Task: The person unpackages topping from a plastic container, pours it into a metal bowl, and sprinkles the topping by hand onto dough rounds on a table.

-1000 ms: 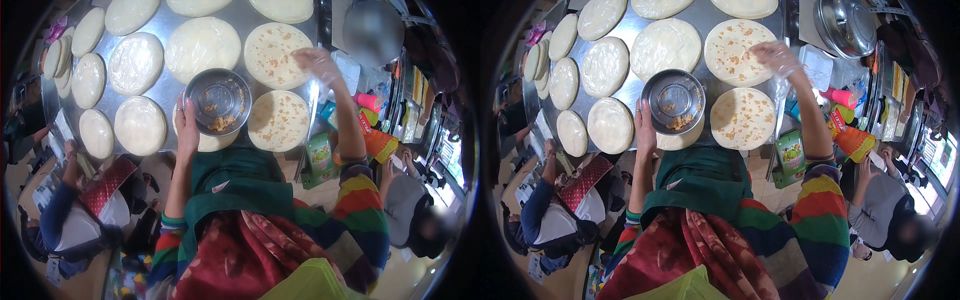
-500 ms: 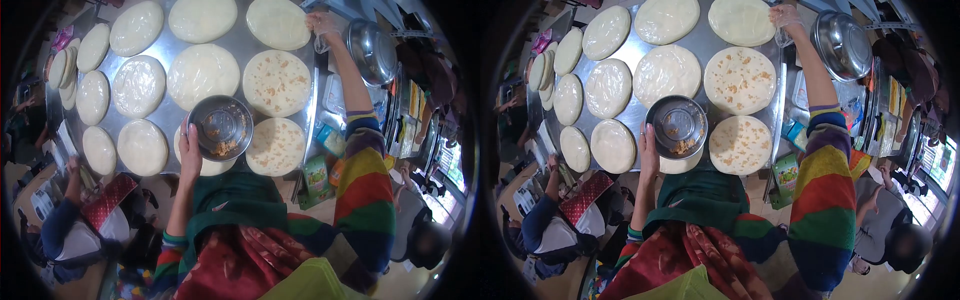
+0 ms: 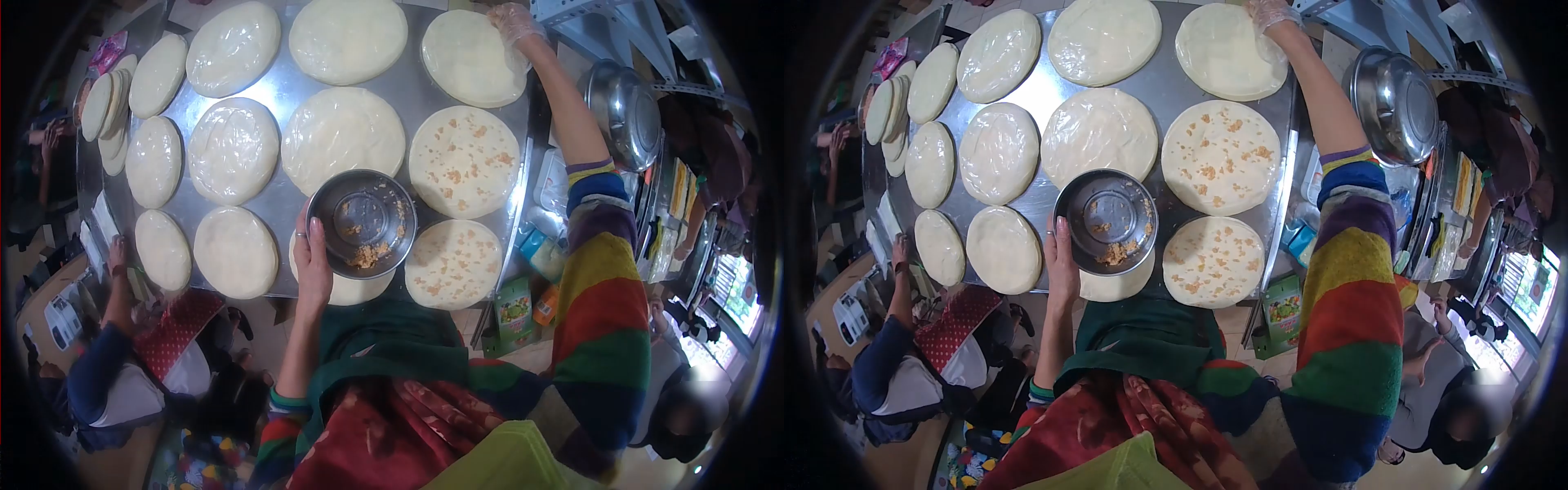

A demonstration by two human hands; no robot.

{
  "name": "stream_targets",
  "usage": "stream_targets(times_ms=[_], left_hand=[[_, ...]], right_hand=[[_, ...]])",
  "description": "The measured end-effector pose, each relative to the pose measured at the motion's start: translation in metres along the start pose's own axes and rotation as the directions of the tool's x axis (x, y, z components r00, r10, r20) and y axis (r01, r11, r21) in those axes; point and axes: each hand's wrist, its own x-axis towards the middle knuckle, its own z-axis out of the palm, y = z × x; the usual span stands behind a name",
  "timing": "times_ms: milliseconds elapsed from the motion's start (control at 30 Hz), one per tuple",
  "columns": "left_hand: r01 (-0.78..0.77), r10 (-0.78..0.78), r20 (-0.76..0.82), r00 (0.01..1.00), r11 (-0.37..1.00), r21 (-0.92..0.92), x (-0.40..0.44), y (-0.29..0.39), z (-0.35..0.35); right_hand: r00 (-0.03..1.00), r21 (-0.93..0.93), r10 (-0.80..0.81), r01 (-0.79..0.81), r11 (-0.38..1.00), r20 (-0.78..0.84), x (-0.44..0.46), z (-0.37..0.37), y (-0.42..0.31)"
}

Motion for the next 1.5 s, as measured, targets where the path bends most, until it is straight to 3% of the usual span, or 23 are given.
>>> stream_targets(times_ms=[33, 133, 233, 333, 400, 433, 533, 600, 667, 700, 767, 833, 967, 1000, 1100, 1133, 1200, 1333, 1400, 1467, 1500], left_hand=[[0.005, -0.005, -0.003, 1.000, 1.000, 0.004, 0.001, 0.001, 0.000], [0.019, -0.018, -0.016, 1.000, 1.000, 0.018, 0.002, 0.007, 0.002], [0.005, -0.005, 0.002, 1.000, 1.000, 0.030, 0.005, 0.007, 0.003], [-0.031, 0.031, 0.005, 1.000, 0.999, 0.029, 0.006, 0.011, 0.007], [-0.031, 0.031, 0.003, 1.000, 0.999, 0.023, 0.007, 0.010, 0.009], [-0.032, 0.032, 0.003, 0.999, 0.999, 0.020, 0.007, 0.009, 0.009], [-0.054, 0.053, 0.028, 0.998, 0.998, 0.021, 0.009, 0.013, 0.011], [-0.048, 0.046, 0.038, 0.998, 0.998, 0.035, 0.010, 0.013, 0.011], [-0.050, 0.048, 0.039, 0.998, 0.998, 0.042, 0.012, 0.014, 0.011], [-0.052, 0.051, 0.034, 0.998, 0.998, 0.040, 0.012, 0.015, 0.013], [-0.055, 0.054, 0.032, 0.998, 0.998, 0.017, 0.013, 0.019, 0.015], [-0.065, 0.066, 0.042, 0.997, 0.998, -0.027, 0.017, 0.024, 0.017], [-0.121, 0.123, 0.038, 0.992, 0.991, -0.050, 0.025, 0.032, 0.020], [-0.126, 0.127, 0.027, 0.991, 0.991, -0.055, 0.026, 0.034, 0.023], [-0.143, 0.145, 0.048, 0.988, 0.988, -0.055, 0.031, 0.037, 0.028], [-0.157, 0.161, 0.056, 0.985, 0.986, -0.061, 0.033, 0.035, 0.030], [-0.188, 0.191, 0.059, 0.980, 0.981, -0.047, 0.037, 0.034, 0.035], [-0.212, 0.212, 0.093, 0.973, 0.977, -0.011, 0.037, 0.039, 0.050], [-0.272, 0.268, 0.102, 0.958, 0.962, 0.027, 0.037, 0.038, 0.060], [-0.286, 0.276, 0.116, 0.954, 0.955, 0.078, 0.038, 0.040, 0.065], [-0.268, 0.255, 0.121, 0.959, 0.957, 0.111, 0.039, 0.041, 0.066]], right_hand=[[0.998, -0.050, 0.013, -0.010, 0.999, 0.055, 0.002, -0.001, -0.007], [0.970, -0.097, -0.240, 0.235, 0.967, -0.035, 0.014, 0.019, -0.006], [0.923, -0.129, -0.334, 0.314, 0.941, -0.192, -0.001, 0.030, -0.018], [0.698, -0.404, -0.651, 0.526, 0.748, -0.298, 0.026, 0.089, 0.019], [0.906, 0.001, -0.338, 0.350, 0.937, -0.256, -0.008, 0.066, -0.018], [0.968, 0.198, -0.175, 0.209, 0.958, -0.178, -0.028, 0.052, -0.038], [0.951, 0.215, -0.291, 0.307, 0.927, -0.102, -0.046, 0.044, -0.051], [0.823, -0.094, -0.553, 0.545, 0.833, -0.131, -0.026, 0.062, -0.040], [0.753, -0.083, -0.655, 0.650, 0.755, -0.068, -0.020, 0.066, -0.028], [0.763, 0.084, -0.646, 0.645, 0.760, -0.019, -0.021, 0.060, -0.023], [0.768, 0.186, -0.637, 0.637, 0.748, -0.072, -0.046, 0.058, -0.030], [0.731, 0.052, -0.619, 0.657, 0.752, -0.289, -0.070, 0.067, -0.035], [0.874, -0.130, -0.482, 0.486, 0.864, 0.061, -0.075, 0.048, -0.032], [0.805, -0.092, -0.592, 0.587, 0.805, -0.047, -0.075, 0.050, -0.017], [0.843, 0.198, -0.537, 0.530, 0.824, -0.025, -0.116, 0.003, -0.036], [0.966, 0.386, -0.229, 0.166, 0.907, 0.123, -0.147, -0.027, -0.073], [0.860, 0.700, -0.502, 0.300, 0.648, 0.096, -0.168, -0.045, -0.071], [0.724, 0.795, -0.630, 0.193, 0.575, 0.280, -0.242, -0.058, -0.128], [0.631, 0.577, -0.772, 0.656, 0.486, -0.067, -0.256, -0.010, -0.131], [0.637, 0.253, -0.760, 0.762, 0.596, -0.128, -0.282, 0.035, -0.127], [0.550, 0.354, -0.814, 0.811, 0.467, -0.186, -0.295, 0.024, -0.128]])
